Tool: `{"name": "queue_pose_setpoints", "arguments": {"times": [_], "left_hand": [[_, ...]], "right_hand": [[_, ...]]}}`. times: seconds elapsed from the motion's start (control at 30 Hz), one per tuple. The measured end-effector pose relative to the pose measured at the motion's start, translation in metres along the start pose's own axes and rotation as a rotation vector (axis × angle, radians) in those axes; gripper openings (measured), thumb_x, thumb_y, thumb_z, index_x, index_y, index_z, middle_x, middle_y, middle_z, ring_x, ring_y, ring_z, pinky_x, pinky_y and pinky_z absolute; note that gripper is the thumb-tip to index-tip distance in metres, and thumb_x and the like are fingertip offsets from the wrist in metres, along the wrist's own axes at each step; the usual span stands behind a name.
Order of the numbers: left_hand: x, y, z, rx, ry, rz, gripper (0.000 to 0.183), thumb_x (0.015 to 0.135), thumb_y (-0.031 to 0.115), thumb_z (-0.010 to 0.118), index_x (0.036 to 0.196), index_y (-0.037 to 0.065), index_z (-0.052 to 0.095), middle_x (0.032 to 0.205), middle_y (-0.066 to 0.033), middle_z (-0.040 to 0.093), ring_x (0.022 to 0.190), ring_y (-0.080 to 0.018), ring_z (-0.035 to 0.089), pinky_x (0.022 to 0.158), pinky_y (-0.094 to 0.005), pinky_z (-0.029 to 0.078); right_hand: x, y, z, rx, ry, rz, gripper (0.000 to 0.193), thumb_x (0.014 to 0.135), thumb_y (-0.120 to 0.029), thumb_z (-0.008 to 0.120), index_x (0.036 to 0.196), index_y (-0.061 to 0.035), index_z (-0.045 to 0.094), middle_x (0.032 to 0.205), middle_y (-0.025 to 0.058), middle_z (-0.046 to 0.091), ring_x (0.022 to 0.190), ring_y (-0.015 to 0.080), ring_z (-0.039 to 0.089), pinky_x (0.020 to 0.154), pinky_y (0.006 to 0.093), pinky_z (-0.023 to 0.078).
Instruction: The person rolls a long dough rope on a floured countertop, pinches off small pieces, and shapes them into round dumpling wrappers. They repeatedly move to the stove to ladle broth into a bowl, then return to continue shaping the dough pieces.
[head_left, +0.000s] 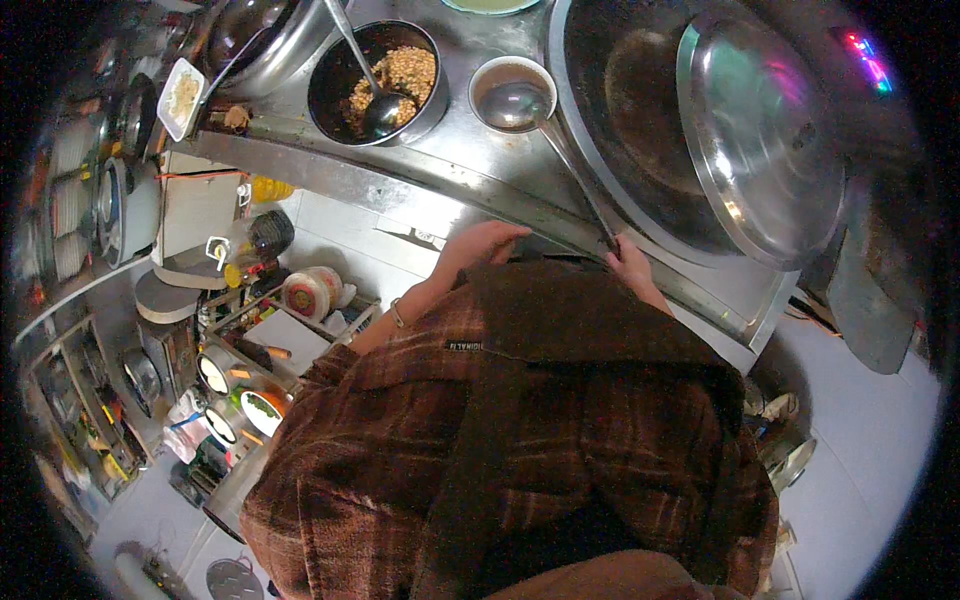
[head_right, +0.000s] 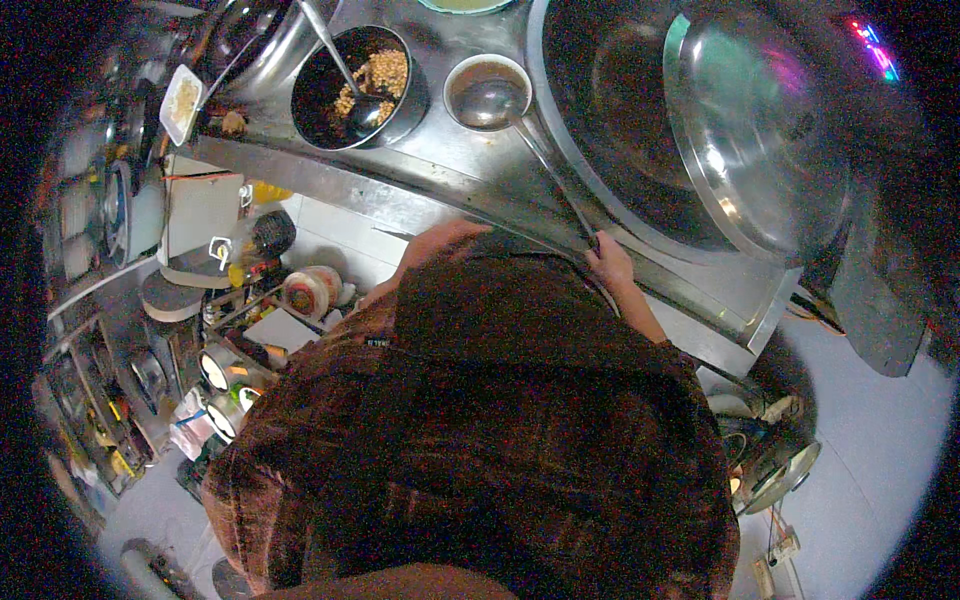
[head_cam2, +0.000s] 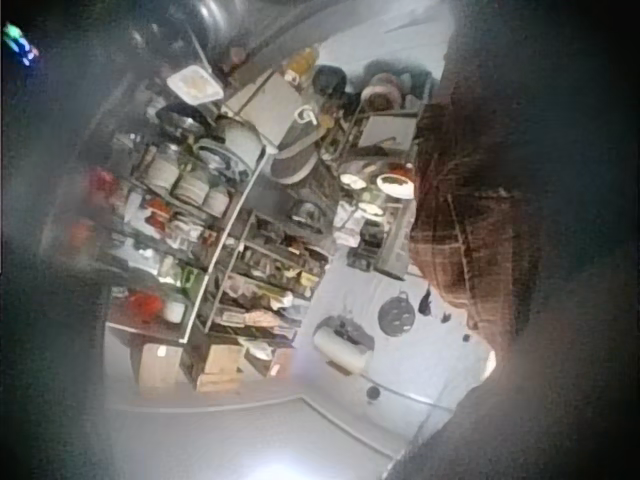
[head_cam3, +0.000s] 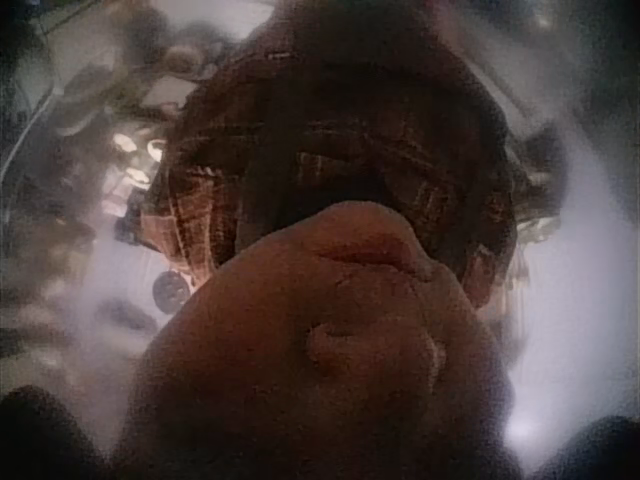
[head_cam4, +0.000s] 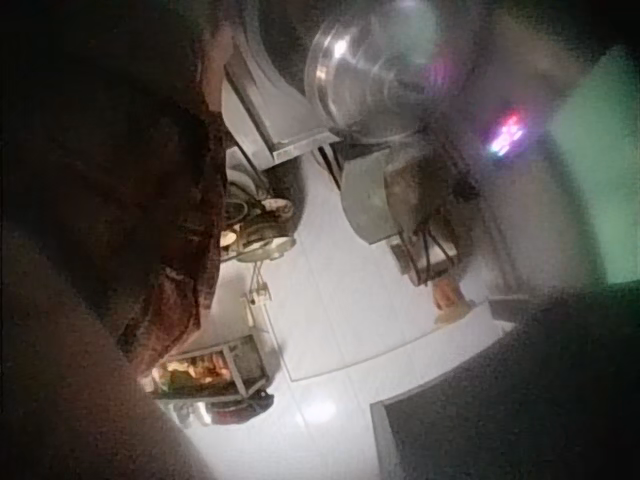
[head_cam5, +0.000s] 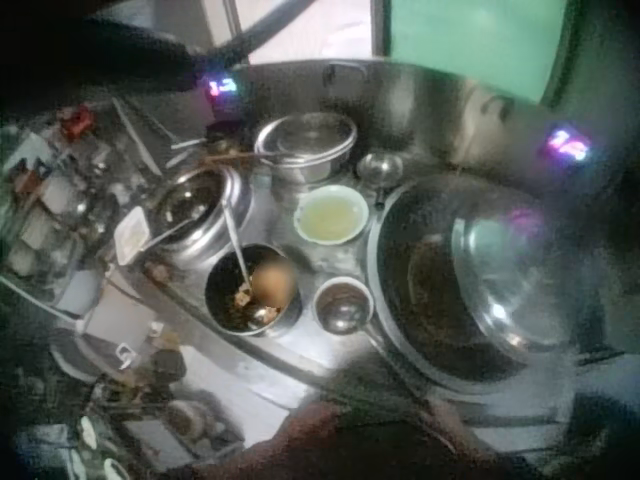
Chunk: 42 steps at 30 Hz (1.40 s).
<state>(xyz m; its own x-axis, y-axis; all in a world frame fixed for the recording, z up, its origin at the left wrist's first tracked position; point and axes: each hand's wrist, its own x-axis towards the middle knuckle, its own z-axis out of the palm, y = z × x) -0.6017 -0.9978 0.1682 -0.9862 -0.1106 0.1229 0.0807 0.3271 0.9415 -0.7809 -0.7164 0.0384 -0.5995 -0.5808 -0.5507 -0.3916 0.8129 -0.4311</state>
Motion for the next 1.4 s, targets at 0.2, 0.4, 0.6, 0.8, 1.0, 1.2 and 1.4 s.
{"name": "queue_pose_setpoints", "arguments": {"times": [0.2,0.4,0.6,0.8,1.0,1.2,1.4], "left_hand": [[-0.014,-0.005,0.003,0.113,0.041,0.093,0.044,0.082,-0.002,0.047,0.123,0.011,0.051,0.058,-0.0018,0.042,0.054,-0.0178,0.043,0.062,-0.0284,0.042],[-0.015,-0.003,0.005,0.090,-0.005,0.146,0.046,0.080,-0.001,0.049,0.124,0.009,0.049,0.057,-0.0010,0.041,0.052,-0.0177,0.043,0.062,-0.0291,0.040],[-0.012,-0.001,0.005,0.154,-0.001,0.159,0.045,0.078,0.000,0.051,0.122,0.009,0.050,0.057,-0.0009,0.041,0.059,-0.0202,0.046,0.062,-0.0303,0.041],[-0.011,0.000,0.008,0.195,0.035,0.107,0.046,0.076,0.001,0.055,0.121,0.009,0.051,0.075,-0.0063,0.052,0.075,-0.0249,0.053,0.072,-0.0329,0.044],[-0.008,0.005,0.009,0.098,-0.028,-0.073,0.034,0.084,0.007,0.056,0.117,0.011,0.054,0.101,-0.0114,0.059,0.092,-0.0294,0.058,0.079,-0.0355,0.047],[0.001,0.003,0.011,0.147,-0.040,-0.144,0.031,0.084,0.009,0.057,0.115,0.014,0.056,0.098,-0.0098,0.060,0.093,-0.0297,0.058,0.078,-0.0348,0.047],[0.013,-0.005,0.006,0.184,-0.048,-0.125,0.035,0.082,0.004,0.055,0.115,0.015,0.056,0.094,-0.0097,0.060,0.087,-0.0285,0.059,0.072,-0.0351,0.047]], "right_hand": [[-0.015,0.000,0.001,0.093,0.125,0.079,0.042,0.080,-0.033,0.061,0.112,-0.0094,0.049,0.081,0.0188,0.061,0.078,0.0396,0.059,0.067,0.0479,0.045],[-0.028,0.003,-0.013,0.317,0.171,-0.134,0.037,0.080,-0.030,0.062,0.106,-0.0049,0.051,0.077,0.0160,0.057,0.072,0.0331,0.057,0.066,0.0401,0.045],[-0.035,-0.012,-0.025,0.505,0.073,-0.214,0.031,0.081,-0.026,0.061,0.101,-0.0032,0.053,0.079,0.0115,0.055,0.072,0.0243,0.054,0.069,0.0347,0.043],[-0.054,-0.015,-0.030,0.543,0.140,-0.215,0.028,0.083,-0.024,0.061,0.100,-0.0037,0.053,0.079,0.0105,0.055,0.073,0.0227,0.055,0.069,0.0339,0.044],[-0.087,0.005,-0.037,0.480,0.285,-0.030,0.033,0.087,-0.017,0.056,0.117,-0.0060,0.046,0.086,0.0130,0.057,0.075,0.0271,0.057,0.069,0.0342,0.045],[-0.103,0.025,-0.037,0.491,0.333,0.084,0.051,0.086,-0.012,0.051,0.134,-0.0068,0.036,0.102,0.0191,0.056,0.087,0.0319,0.057,0.078,0.0367,0.044],[-0.087,0.036,-0.035,0.554,0.378,0.245,0.062,0.080,-0.009,0.049,0.139,-0.0072,0.030,0.121,0.0177,0.051,0.093,0.0282,0.055,0.082,0.0344,0.044]]}}
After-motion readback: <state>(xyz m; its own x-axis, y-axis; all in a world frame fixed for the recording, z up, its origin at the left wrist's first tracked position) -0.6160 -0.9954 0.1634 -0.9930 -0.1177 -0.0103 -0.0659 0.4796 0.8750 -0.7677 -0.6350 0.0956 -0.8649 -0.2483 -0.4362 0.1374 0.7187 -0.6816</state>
